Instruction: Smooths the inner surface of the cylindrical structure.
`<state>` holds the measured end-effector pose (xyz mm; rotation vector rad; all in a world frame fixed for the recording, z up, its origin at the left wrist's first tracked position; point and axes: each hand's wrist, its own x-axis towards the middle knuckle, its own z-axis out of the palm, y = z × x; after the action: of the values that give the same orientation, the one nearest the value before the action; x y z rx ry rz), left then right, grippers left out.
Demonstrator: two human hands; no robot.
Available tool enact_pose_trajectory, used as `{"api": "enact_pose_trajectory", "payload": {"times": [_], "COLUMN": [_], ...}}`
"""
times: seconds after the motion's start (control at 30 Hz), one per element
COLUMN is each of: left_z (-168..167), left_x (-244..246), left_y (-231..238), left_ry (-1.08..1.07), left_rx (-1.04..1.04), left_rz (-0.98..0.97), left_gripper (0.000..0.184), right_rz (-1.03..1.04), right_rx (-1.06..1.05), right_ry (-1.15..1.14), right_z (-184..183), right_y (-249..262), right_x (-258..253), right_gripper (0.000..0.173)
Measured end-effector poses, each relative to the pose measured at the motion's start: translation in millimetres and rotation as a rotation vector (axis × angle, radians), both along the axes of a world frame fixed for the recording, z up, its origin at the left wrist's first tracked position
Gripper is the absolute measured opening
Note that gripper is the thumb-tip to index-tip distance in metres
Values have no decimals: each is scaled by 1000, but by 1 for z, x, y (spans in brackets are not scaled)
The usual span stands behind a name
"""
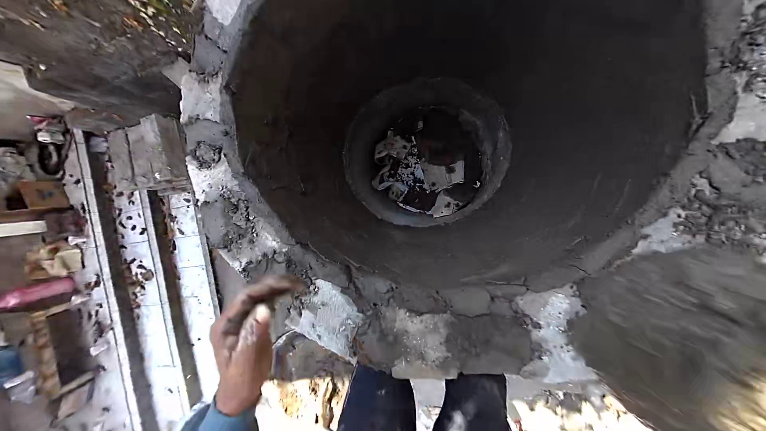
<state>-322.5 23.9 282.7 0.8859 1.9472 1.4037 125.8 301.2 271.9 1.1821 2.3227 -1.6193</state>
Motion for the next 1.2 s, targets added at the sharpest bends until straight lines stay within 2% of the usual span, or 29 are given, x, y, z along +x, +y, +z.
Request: {"api": "enact_pose_trajectory", "payload": {"times": [0.07,0.13,0.23,0.37,0.53,0.73,0.97,1.2], "left_z": [-27,-55,-87,-114,-128,-127,-128,-129], "left_x": [-41,-70,-91,-99,-96,-99,-102,-104], "left_y": [-10,-21,-35,-51,-51,-47,-48,-48], "left_ry": [378,589,706,681,714,739,764,766], "left_rx": [-73,-238,-395,-426,-486,-526,-553,-579], "left_rz": [177,236,278,255,268,272,258,247], "left_gripper": [46,65,79,87,89,92,95,93], "right_rz": [29,121,236,418,536,613,614,619], "right_rx": [-40,-67,-117,-17,-18,-82,-106,-126], "right_ry": [-26,71,78,106,101,-37,-150,-199], "right_z": [-5,-23,-63,-132,-211,-275,-318,-331], "right_y": [15,26,33,33,22,1,-17,-31], "right_x": [-87,-158,-231,-290,-333,-358,-366,-386], "right_gripper": [40,25,12,13,13,17,23,23]}}
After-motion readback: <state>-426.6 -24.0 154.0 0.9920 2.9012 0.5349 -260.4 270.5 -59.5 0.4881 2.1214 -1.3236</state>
